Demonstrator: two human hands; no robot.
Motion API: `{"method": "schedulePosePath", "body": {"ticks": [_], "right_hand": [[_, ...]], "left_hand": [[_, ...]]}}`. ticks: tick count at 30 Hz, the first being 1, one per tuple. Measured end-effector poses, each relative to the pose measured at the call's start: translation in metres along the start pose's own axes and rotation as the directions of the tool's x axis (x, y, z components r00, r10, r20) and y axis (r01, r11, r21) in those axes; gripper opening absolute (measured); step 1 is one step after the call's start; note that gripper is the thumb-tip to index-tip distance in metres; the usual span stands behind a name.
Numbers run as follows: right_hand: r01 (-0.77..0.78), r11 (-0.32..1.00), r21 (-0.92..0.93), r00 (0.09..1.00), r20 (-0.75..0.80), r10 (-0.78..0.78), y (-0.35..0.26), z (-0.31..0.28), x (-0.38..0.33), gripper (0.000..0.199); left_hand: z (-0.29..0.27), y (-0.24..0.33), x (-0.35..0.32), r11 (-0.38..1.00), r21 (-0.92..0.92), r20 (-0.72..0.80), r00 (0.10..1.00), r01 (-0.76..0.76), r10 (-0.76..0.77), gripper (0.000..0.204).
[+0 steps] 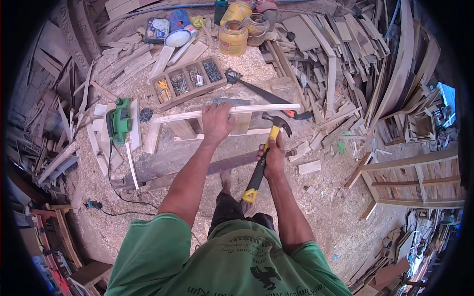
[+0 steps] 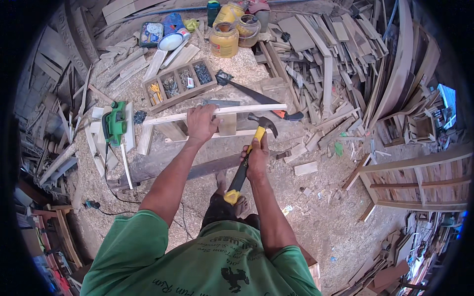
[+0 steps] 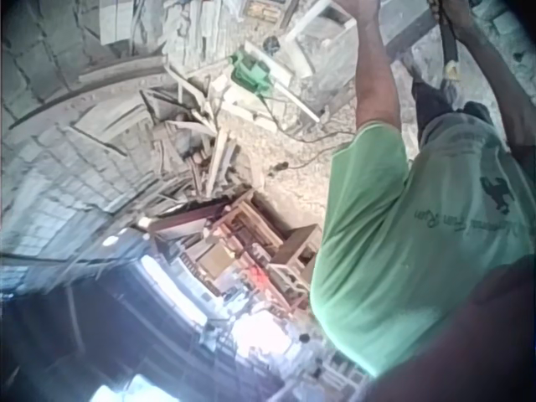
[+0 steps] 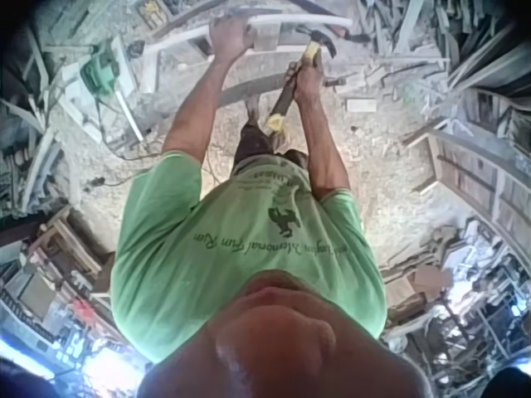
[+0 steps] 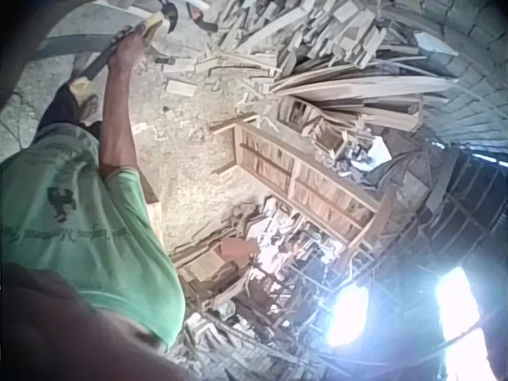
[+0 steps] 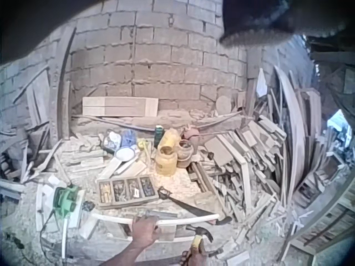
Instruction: The person assembles a wooden frame by nailing small wooden slats onto a larger wooden structure. They use a hammer to drive nails into the wood, securing the pieces together on a workbench.
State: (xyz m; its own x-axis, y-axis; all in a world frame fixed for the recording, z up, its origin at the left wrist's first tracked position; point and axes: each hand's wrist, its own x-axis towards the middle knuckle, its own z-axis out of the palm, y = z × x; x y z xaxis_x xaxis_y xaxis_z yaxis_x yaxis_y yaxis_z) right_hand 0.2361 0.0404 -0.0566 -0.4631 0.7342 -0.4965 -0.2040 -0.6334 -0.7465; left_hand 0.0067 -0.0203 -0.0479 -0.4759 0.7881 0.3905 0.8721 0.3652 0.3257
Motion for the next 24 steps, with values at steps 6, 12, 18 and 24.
{"method": "schedulePosePath", "body": {"ticks": [6, 12, 18, 24], "right_hand": [[0.023, 0.996, -0.091, 0.999, 0.051, -0.019, -0.006, 0.0, -0.005, 0.056], [0.034, 0.981, -0.193, 0.985, 0.171, -0.001, -0.002, -0.01, 0.002, 0.067], [0.097, 0.969, -0.226, 0.987, 0.15, -0.064, -0.005, -0.011, 0.003, 0.067], [0.555, 0.299, -0.776, 0.786, 0.372, -0.494, -0.001, -0.046, 0.011, 0.063]], "left_hand": [[-0.005, -0.001, 0.003, 0.999, -0.031, 0.024, 1.0, 0.009, -0.009, 0.04], [-0.001, -0.008, 0.005, 1.0, -0.006, -0.009, 1.0, -0.012, 0.012, 0.043], [-0.003, -0.006, 0.012, 1.0, -0.005, 0.09, 0.996, 0.017, -0.016, 0.04], [-0.002, -0.013, 0.014, 0.994, -0.105, 0.099, 0.995, 0.03, -0.02, 0.036]]}}
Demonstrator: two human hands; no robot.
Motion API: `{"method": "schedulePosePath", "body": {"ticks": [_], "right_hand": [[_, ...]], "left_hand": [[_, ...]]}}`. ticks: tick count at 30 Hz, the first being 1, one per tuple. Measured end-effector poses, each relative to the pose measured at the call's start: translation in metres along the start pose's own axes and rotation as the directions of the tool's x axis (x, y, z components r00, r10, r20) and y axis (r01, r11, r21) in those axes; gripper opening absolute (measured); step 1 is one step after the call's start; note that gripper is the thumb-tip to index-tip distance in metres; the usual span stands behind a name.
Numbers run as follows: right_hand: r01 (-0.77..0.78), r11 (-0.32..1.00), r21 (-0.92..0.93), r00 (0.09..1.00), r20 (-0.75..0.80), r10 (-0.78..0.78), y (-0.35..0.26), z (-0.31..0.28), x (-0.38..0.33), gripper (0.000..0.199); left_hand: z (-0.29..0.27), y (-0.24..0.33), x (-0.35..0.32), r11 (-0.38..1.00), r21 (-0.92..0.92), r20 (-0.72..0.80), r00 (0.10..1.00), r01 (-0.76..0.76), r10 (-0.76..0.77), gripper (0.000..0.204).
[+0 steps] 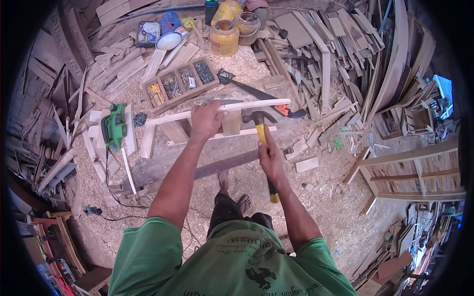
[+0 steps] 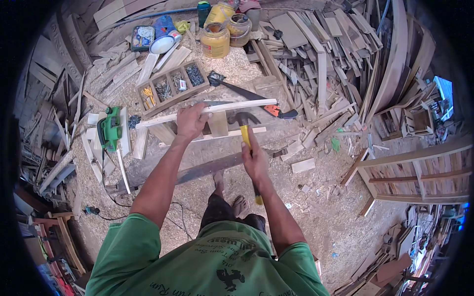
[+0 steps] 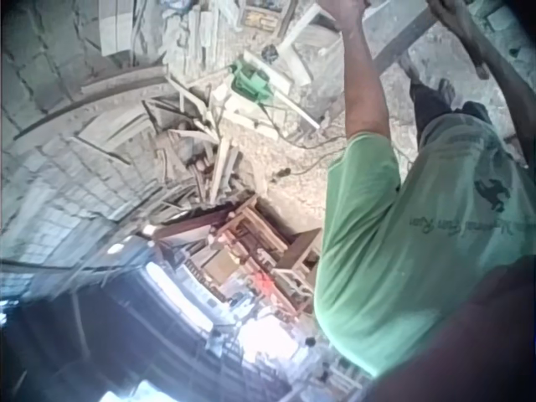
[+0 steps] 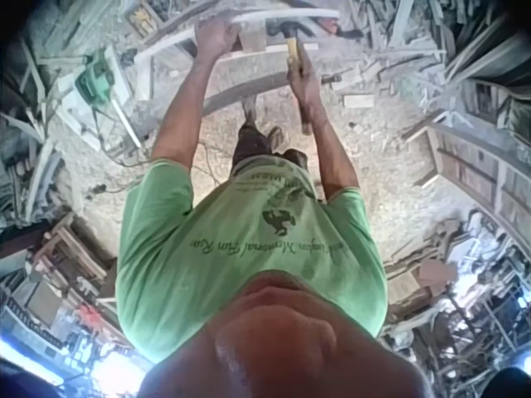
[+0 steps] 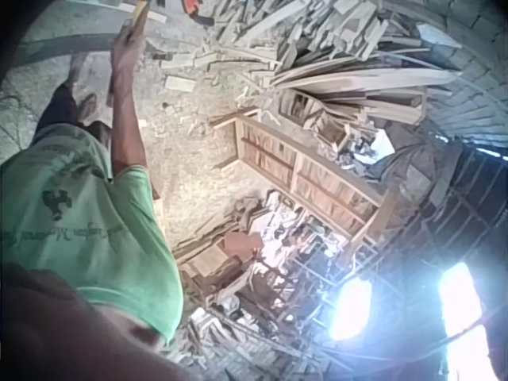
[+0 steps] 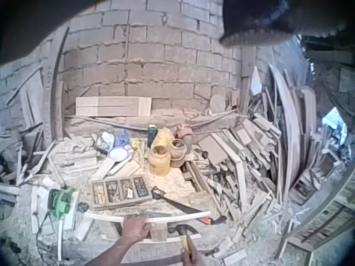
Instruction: The person assembles a wooden frame by nailing small wooden slats onto a larger wooden structure. They use a hammer to drive nails into the wood, securing the pieces together on a workbench.
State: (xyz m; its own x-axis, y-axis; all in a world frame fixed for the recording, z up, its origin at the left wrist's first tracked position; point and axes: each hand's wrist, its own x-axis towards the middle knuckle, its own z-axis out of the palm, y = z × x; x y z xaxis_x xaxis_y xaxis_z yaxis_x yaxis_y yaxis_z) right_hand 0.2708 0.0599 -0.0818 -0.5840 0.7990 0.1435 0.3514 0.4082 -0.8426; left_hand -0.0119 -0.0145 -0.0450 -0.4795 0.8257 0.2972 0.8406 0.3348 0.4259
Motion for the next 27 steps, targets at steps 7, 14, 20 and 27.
{"method": "schedulePosePath", "body": {"ticks": [7, 14, 20, 27], "right_hand": [[0.568, 0.663, -0.488, 0.815, 0.444, -0.372, -0.006, -0.057, 0.035, 0.064], [0.686, 0.485, -0.542, 0.723, 0.576, -0.38, -0.012, -0.061, 0.076, 0.057], [0.548, 0.635, -0.544, 0.822, 0.492, -0.289, -0.008, -0.053, 0.065, 0.056], [-0.072, 0.977, 0.199, 0.995, 0.078, 0.057, 0.002, 0.008, -0.008, 0.058]], "left_hand": [[0.0, 0.002, -0.009, 0.999, 0.038, -0.04, 0.999, -0.004, 0.005, 0.032], [0.006, 0.001, -0.008, 0.997, 0.071, -0.123, 0.992, -0.015, 0.023, 0.029], [0.001, 0.009, -0.01, 0.998, 0.061, -0.056, 0.998, 0.017, -0.013, 0.029], [-0.007, 0.005, -0.013, 0.995, 0.095, 0.025, 1.0, 0.009, -0.012, 0.037]]}}
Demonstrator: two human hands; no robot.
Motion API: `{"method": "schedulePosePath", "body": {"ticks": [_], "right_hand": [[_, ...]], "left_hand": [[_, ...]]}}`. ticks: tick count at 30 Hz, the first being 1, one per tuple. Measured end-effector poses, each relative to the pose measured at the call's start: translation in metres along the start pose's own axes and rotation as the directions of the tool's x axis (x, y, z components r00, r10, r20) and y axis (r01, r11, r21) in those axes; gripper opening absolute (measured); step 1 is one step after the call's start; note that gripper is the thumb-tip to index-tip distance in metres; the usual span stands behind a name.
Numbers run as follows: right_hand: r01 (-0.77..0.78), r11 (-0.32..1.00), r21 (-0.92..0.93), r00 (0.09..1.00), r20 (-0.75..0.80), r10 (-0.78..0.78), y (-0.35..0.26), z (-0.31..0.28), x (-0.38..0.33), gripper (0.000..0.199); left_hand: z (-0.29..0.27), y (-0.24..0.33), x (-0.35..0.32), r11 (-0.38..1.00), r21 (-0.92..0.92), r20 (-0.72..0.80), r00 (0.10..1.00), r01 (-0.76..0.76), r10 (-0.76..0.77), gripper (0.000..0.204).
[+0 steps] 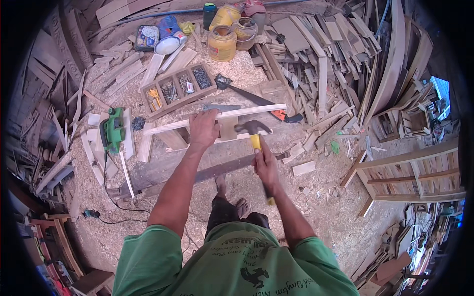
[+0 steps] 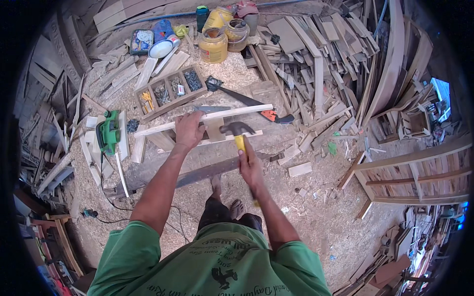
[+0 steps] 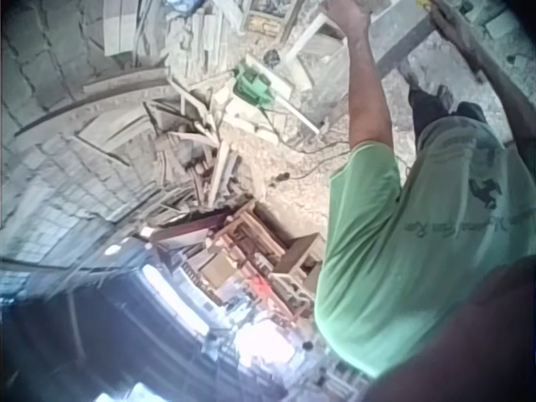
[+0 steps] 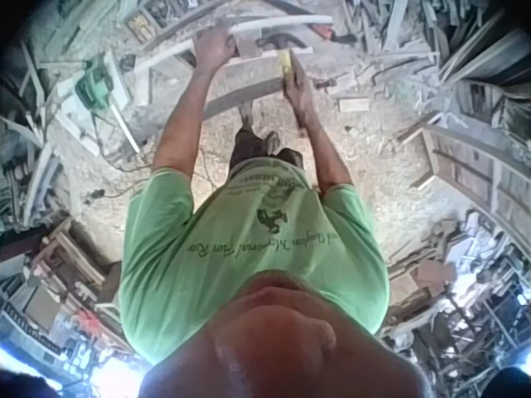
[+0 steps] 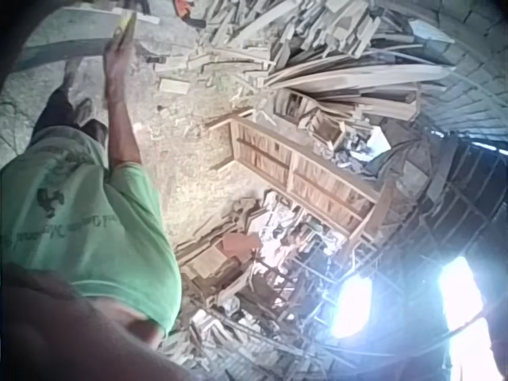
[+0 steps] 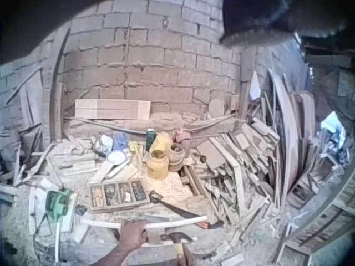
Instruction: The person assembles a wooden frame by nailing small wooden slats onto a larger wooden structure. They use a hammer to drive nails into the wood, securing the pieces together on a workbench.
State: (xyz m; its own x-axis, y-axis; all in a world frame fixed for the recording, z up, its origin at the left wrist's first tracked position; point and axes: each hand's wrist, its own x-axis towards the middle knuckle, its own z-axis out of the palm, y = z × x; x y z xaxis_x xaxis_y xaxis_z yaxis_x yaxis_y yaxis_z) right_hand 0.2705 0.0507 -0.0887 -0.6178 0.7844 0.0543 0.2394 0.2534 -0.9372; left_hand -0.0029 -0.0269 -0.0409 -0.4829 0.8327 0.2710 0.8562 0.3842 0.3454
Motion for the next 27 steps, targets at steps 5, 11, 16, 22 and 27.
{"method": "schedulePosePath", "body": {"ticks": [5, 11, 16, 22, 27], "right_hand": [[-0.286, 0.7, 0.654, 0.927, 0.003, 0.375, -0.027, 0.029, -0.001, 0.059], [-0.384, 0.636, 0.67, 0.911, 0.163, 0.379, -0.022, 0.024, 0.005, 0.056], [-0.413, 0.696, 0.588, 0.909, 0.223, 0.351, -0.018, 0.012, 0.012, 0.056], [-0.415, 0.629, 0.658, 0.893, 0.165, 0.418, -0.018, 0.014, 0.017, 0.053], [-0.361, 0.841, 0.403, 0.931, 0.098, 0.353, -0.035, 0.01, -0.002, 0.059]], "left_hand": [[0.001, 0.005, 0.001, 0.999, 0.03, 0.038, 0.998, 0.044, -0.045, 0.042], [0.006, 0.001, -0.001, 0.996, 0.057, 0.03, 0.997, 0.063, -0.064, 0.041], [0.005, 0.002, -0.004, 0.997, 0.066, 0.021, 0.998, 0.05, -0.051, 0.04], [0.005, 0.006, -0.011, 0.998, 0.056, -0.033, 0.999, 0.013, -0.011, 0.038], [0.002, 0.005, -0.011, 1.0, 0.026, -0.036, 0.999, 0.016, -0.015, 0.04]]}}
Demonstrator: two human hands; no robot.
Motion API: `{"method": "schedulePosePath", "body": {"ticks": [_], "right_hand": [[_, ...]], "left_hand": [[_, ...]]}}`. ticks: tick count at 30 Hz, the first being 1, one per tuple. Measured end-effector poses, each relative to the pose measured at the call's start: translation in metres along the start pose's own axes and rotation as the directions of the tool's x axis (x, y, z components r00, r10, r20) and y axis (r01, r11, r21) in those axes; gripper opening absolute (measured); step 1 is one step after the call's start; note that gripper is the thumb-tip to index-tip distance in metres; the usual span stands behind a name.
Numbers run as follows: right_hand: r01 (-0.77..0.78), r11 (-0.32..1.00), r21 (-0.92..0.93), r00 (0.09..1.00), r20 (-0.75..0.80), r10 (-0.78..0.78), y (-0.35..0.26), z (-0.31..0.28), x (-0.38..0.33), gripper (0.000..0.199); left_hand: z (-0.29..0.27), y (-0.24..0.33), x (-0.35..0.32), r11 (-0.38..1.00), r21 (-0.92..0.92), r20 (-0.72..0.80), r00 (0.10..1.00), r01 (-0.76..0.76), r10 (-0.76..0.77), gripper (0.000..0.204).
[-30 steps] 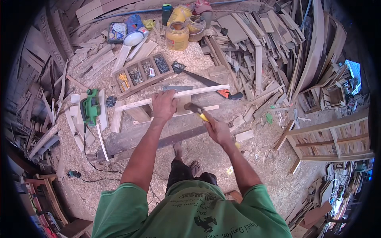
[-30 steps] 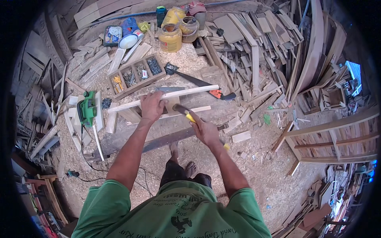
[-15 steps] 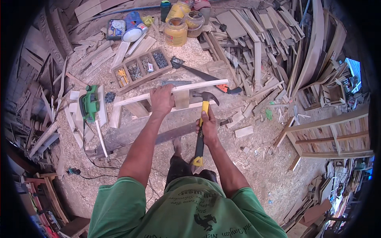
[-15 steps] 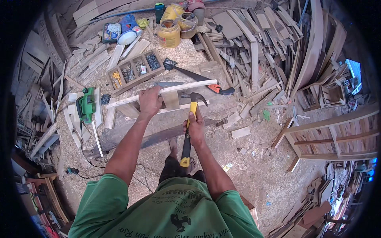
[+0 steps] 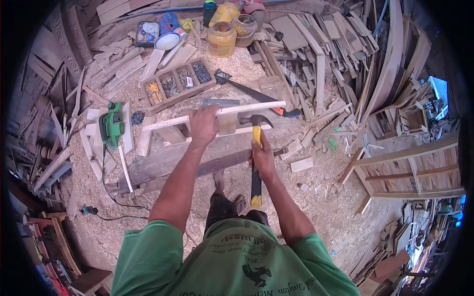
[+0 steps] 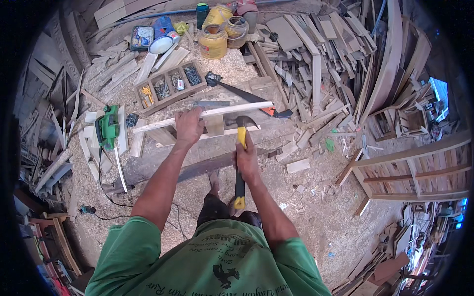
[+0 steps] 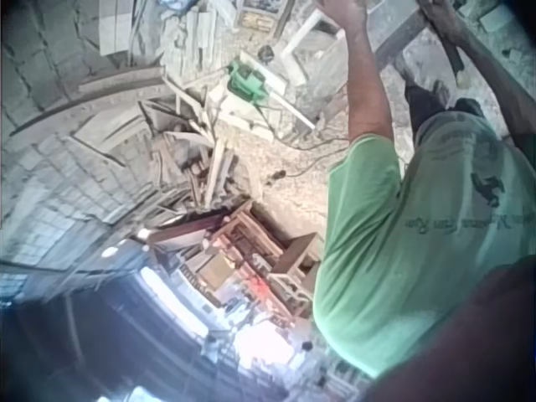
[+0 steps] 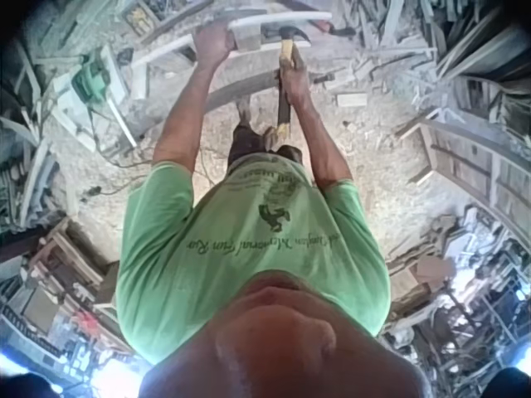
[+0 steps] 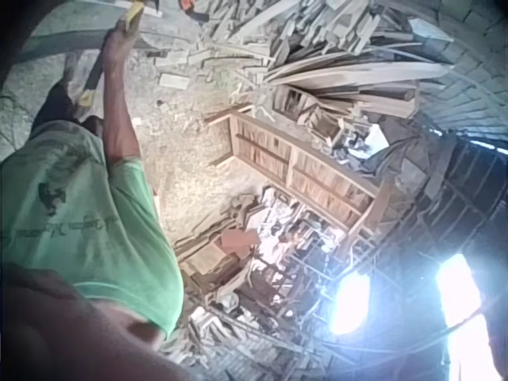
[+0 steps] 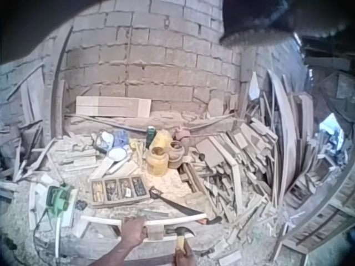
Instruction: The person assembles a wooden frame by nailing small wooden slats onto a larger wooden structure. They use a hammer to drive nails into the wood, securing the pieces together on a workbench.
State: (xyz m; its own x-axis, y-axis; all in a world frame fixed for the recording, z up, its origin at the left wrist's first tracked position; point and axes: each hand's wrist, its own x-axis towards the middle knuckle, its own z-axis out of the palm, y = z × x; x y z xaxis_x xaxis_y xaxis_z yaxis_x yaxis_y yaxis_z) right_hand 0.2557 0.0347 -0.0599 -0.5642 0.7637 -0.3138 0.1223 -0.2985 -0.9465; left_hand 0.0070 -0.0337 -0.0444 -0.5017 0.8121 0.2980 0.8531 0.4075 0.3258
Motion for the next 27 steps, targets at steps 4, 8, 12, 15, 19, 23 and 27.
{"method": "schedulePosePath", "body": {"ticks": [4, 8, 12, 15, 19, 23, 27], "right_hand": [[0.325, 0.844, -0.427, 0.936, 0.021, -0.351, -0.027, 0.005, -0.041, 0.071], [0.501, 0.534, -0.681, 0.828, 0.199, -0.524, -0.129, 0.013, -0.075, 0.068], [0.709, 0.373, -0.599, 0.611, 0.257, -0.749, -0.214, 0.035, -0.096, 0.072], [0.93, 0.24, -0.277, 0.26, 0.037, -0.965, -0.24, 0.067, -0.094, 0.077], [0.82, 0.175, -0.545, 0.327, 0.196, -0.924, -0.186, 0.046, -0.08, 0.076], [0.267, 0.274, -0.924, 0.954, 0.214, -0.209, -0.112, 0.044, -0.048, 0.072], [0.441, 0.465, -0.768, 0.863, 0.22, -0.454, -0.123, 0.046, -0.055, 0.07]], "left_hand": [[-0.006, -0.002, -0.004, 0.994, -0.087, 0.069, 0.995, 0.072, -0.066, 0.041], [-0.015, -0.003, -0.015, 0.986, -0.142, 0.122, 0.99, 0.084, -0.067, 0.035], [-0.018, -0.007, -0.021, 0.978, -0.204, 0.075, 0.997, 0.033, -0.018, 0.028], [-0.018, -0.005, -0.021, 0.976, -0.208, 0.074, 0.996, 0.066, -0.051, 0.026], [-0.019, -0.003, -0.022, 0.973, -0.217, 0.055, 0.996, 0.08, -0.07, 0.027], [-0.017, 0.0, -0.018, 0.971, -0.217, 0.085, 0.993, 0.104, -0.087, 0.027], [-0.017, -0.005, -0.021, 0.971, -0.226, 0.06, 0.996, 0.077, -0.065, 0.03]]}}
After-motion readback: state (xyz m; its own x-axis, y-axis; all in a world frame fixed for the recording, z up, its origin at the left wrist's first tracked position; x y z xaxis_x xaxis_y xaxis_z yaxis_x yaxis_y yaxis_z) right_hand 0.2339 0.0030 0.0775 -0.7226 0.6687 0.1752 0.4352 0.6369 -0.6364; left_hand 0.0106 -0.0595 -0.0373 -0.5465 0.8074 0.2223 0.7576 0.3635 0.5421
